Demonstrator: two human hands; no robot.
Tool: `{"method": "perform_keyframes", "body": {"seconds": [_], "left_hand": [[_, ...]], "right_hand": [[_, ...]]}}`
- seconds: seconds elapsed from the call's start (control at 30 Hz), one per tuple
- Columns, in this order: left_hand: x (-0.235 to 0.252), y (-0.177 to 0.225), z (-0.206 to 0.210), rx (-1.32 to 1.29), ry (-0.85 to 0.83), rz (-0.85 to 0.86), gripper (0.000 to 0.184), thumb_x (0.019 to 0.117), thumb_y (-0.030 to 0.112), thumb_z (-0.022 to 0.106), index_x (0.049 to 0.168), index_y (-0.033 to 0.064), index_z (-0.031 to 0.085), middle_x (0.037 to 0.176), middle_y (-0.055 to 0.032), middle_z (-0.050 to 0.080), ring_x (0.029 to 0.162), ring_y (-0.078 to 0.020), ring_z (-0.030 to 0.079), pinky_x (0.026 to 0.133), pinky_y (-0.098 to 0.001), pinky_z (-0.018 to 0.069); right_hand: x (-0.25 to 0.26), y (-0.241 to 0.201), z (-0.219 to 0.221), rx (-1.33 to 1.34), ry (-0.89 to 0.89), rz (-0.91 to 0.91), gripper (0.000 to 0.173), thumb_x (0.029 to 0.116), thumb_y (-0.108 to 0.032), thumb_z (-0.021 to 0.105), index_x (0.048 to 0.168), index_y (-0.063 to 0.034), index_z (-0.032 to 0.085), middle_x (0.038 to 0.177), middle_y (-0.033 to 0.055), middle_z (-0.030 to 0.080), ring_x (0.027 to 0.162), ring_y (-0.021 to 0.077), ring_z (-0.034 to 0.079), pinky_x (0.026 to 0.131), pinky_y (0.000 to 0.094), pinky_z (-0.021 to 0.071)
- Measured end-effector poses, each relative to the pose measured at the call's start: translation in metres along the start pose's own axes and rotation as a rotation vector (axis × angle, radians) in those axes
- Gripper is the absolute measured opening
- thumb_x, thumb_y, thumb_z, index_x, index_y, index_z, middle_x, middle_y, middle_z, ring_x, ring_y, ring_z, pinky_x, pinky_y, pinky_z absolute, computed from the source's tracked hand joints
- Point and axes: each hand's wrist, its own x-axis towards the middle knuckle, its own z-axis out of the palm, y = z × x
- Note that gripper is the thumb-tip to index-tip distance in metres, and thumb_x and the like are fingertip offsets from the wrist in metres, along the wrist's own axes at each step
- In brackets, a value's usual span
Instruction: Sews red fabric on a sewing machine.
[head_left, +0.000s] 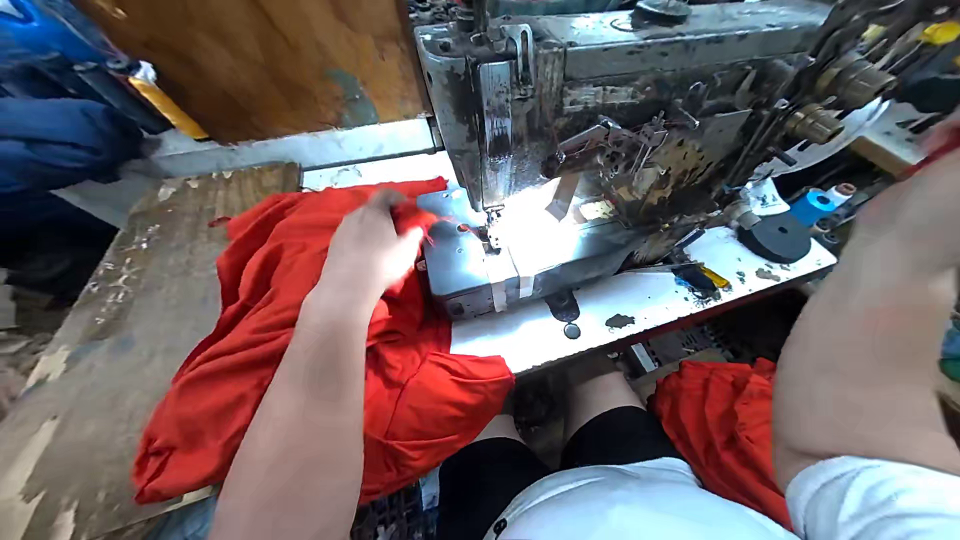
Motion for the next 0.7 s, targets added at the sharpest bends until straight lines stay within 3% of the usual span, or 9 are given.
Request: {"method": "perform_keyframes", "body": {"seconds": [0.1, 0.17, 0.27, 0.37, 0.43, 0.47, 0.57, 0.63, 0.7], "left_hand": [[-0.065, 0.022, -0.018, -0.007, -0.141, 0.191, 0.023, 0.0982, 0.036, 0.068, 0.094, 0.0140, 0.074, 0.081, -0.0078, 0.070, 0.077, -0.0262, 0.068, 0.069, -0.0557, 0.0536], [-0.092, 0.052, -0.021, 0.121, -0.148, 0.162, 0.027, 0.0999, 0.036, 0.065, 0.088, 0.0134, 0.073, 0.080, -0.0077, 0.070, 0.079, -0.0284, 0.069, 0.069, -0.0566, 0.0541], [-0.114, 0.067, 0.005, 0.202, -0.098, 0.160, 0.019, 0.0966, 0.028, 0.065, 0.093, 0.0115, 0.073, 0.083, -0.0109, 0.071, 0.080, -0.0338, 0.071, 0.064, -0.0580, 0.0540], [-0.139, 0.056, 0.051, 0.063, -0.074, 0.377, 0.016, 0.0892, 0.019, 0.071, 0.104, 0.0157, 0.078, 0.091, -0.0078, 0.075, 0.091, -0.0288, 0.073, 0.080, -0.0553, 0.0568], [-0.168, 0.046, 0.081, -0.069, -0.166, 0.593, 0.038, 0.0914, 0.015, 0.071, 0.129, 0.0159, 0.070, 0.126, -0.0116, 0.070, 0.132, -0.0361, 0.057, 0.114, -0.0692, 0.0339], [-0.183, 0.041, 0.094, -0.145, -0.138, 0.702, 0.038, 0.0944, 0.016, 0.069, 0.133, 0.0162, 0.068, 0.136, -0.0120, 0.066, 0.140, -0.0370, 0.051, 0.118, -0.0705, 0.0285], [-0.217, 0.025, 0.117, -0.403, 0.120, 0.834, 0.022, 0.0988, 0.012, 0.061, 0.117, 0.0120, 0.074, 0.119, -0.0096, 0.072, 0.121, -0.0238, 0.065, 0.110, -0.0449, 0.0494], [-0.232, 0.012, 0.121, -0.530, 0.255, 0.722, 0.019, 0.0980, 0.009, 0.060, 0.109, 0.0076, 0.075, 0.106, -0.0105, 0.073, 0.103, -0.0184, 0.070, 0.094, -0.0327, 0.0581], [-0.244, -0.005, 0.118, -0.692, 0.343, 0.531, 0.015, 0.0977, 0.005, 0.059, 0.102, 0.0016, 0.073, 0.106, -0.0122, 0.072, 0.100, -0.0149, 0.070, 0.088, -0.0274, 0.0603]], "right_hand": [[-0.088, -0.060, 0.053, -0.012, -0.414, -0.410, 0.030, 0.0995, -0.015, 0.062, 0.122, 0.0046, 0.069, 0.101, 0.0138, 0.068, 0.085, 0.0121, 0.064, 0.077, 0.0279, 0.0553], [-0.134, -0.078, 0.111, -0.059, -0.685, -0.521, 0.027, 0.0976, -0.024, 0.064, 0.117, -0.0109, 0.078, 0.087, 0.0108, 0.070, 0.076, 0.0238, 0.068, 0.062, 0.0398, 0.0548], [-0.163, -0.091, 0.168, -0.188, -1.106, -0.516, 0.028, 0.1055, -0.024, 0.053, 0.121, -0.0135, 0.074, 0.099, 0.0112, 0.071, 0.079, 0.0324, 0.071, 0.058, 0.0532, 0.0546], [-0.155, -0.108, 0.191, -0.201, -1.129, -0.497, 0.030, 0.1077, -0.023, 0.048, 0.116, -0.0114, 0.075, 0.105, 0.0117, 0.072, 0.090, 0.0331, 0.072, 0.068, 0.0564, 0.0564], [-0.159, -0.134, 0.194, -0.027, -1.059, -0.513, 0.028, 0.1049, -0.024, 0.054, 0.111, -0.0094, 0.077, 0.097, 0.0108, 0.073, 0.086, 0.0285, 0.072, 0.070, 0.0502, 0.0573], [-0.167, -0.153, 0.194, 0.086, -1.086, -0.526, 0.027, 0.1022, -0.028, 0.059, 0.111, -0.0101, 0.078, 0.095, 0.0089, 0.073, 0.085, 0.0247, 0.071, 0.072, 0.0467, 0.0579], [-0.212, -0.212, 0.204, 0.234, -1.332, -0.640, 0.032, 0.0941, -0.041, 0.071, 0.118, -0.0201, 0.076, 0.099, 0.0042, 0.067, 0.083, 0.0191, 0.067, 0.066, 0.0415, 0.0570], [-0.249, -0.219, 0.237, 0.246, -1.406, -0.737, 0.029, 0.0942, -0.023, 0.069, 0.123, -0.0196, 0.073, 0.106, 0.0096, 0.063, 0.080, 0.0236, 0.066, 0.059, 0.0431, 0.0548], [-0.279, -0.204, 0.273, 0.302, -1.295, -0.770, 0.019, 0.0901, -0.017, 0.068, 0.107, -0.0194, 0.076, 0.103, 0.0091, 0.063, 0.074, 0.0221, 0.065, 0.053, 0.0413, 0.0535]]}}
